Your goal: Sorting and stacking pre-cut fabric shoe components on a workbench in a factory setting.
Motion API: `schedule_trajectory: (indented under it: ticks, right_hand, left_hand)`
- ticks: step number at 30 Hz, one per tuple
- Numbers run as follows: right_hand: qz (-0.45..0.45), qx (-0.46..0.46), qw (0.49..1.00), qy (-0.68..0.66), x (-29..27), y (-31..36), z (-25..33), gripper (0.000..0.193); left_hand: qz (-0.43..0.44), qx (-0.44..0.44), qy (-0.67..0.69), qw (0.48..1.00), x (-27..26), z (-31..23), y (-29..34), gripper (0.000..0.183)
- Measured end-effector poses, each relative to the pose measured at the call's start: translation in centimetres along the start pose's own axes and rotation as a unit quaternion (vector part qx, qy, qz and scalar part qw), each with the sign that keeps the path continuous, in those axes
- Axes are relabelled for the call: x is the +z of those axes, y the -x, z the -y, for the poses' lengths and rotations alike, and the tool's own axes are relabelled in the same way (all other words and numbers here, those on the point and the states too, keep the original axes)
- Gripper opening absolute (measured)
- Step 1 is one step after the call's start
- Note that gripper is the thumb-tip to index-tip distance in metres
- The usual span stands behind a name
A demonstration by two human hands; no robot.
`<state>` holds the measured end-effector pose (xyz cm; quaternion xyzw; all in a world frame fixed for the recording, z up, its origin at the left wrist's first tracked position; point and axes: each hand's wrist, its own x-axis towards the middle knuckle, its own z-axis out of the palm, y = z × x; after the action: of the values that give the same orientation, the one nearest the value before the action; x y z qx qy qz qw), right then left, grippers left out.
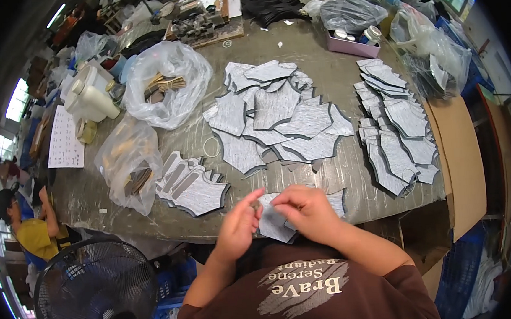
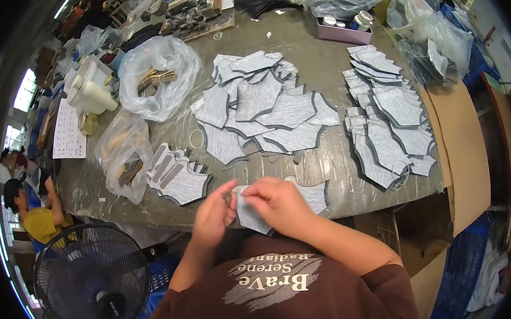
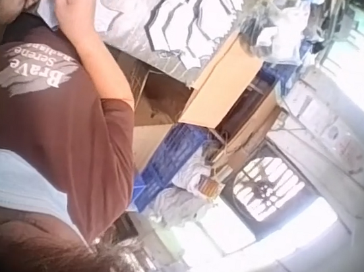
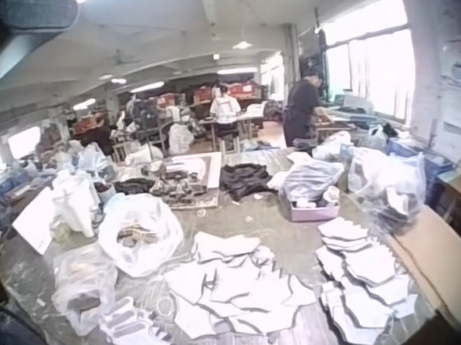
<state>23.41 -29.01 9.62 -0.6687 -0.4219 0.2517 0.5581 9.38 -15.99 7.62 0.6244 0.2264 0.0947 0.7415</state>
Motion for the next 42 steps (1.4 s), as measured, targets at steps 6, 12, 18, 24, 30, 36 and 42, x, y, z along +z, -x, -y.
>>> schedule_trajectory:
  ticks: [6,12,18,24,30,36,42]
  right_hand:
    - [-0.008,0.099,0.992,-0.076,0.3,1.3,-0.8,0.007]
    - [0.001,0.110,0.990,-0.086,0.0,1.6,-0.7,0.011]
    - [0.010,0.116,0.991,-0.059,-0.2,1.5,-0.5,0.010]
    - [0.031,0.232,0.890,-0.391,0.2,1.6,-1.7,0.006]
    - [0.039,0.248,0.818,-0.518,0.8,2.1,-3.8,0.009]
    - [-0.029,0.192,0.825,-0.531,1.6,1.7,-3.2,0.003]
    - [-0.035,0.153,0.818,-0.553,1.1,1.8,-4.3,0.009]
  left_hand:
    - [0.011,0.126,-0.203,0.971,2.3,0.2,-0.7,0.037]
    - [0.012,0.123,-0.222,0.967,2.7,-0.6,-0.7,0.033]
    - [0.034,0.088,-0.163,0.982,2.5,0.6,-0.8,0.033]
    - [0.081,-0.073,0.195,0.975,2.8,2.2,-0.6,0.035]
    - [-0.002,-0.081,0.201,0.976,3.0,1.7,-1.7,0.032]
    - [-0.072,-0.030,0.208,0.975,2.5,2.4,-2.3,0.030]
    - [-0.098,-0.057,0.292,0.950,2.0,2.0,-2.3,0.029]
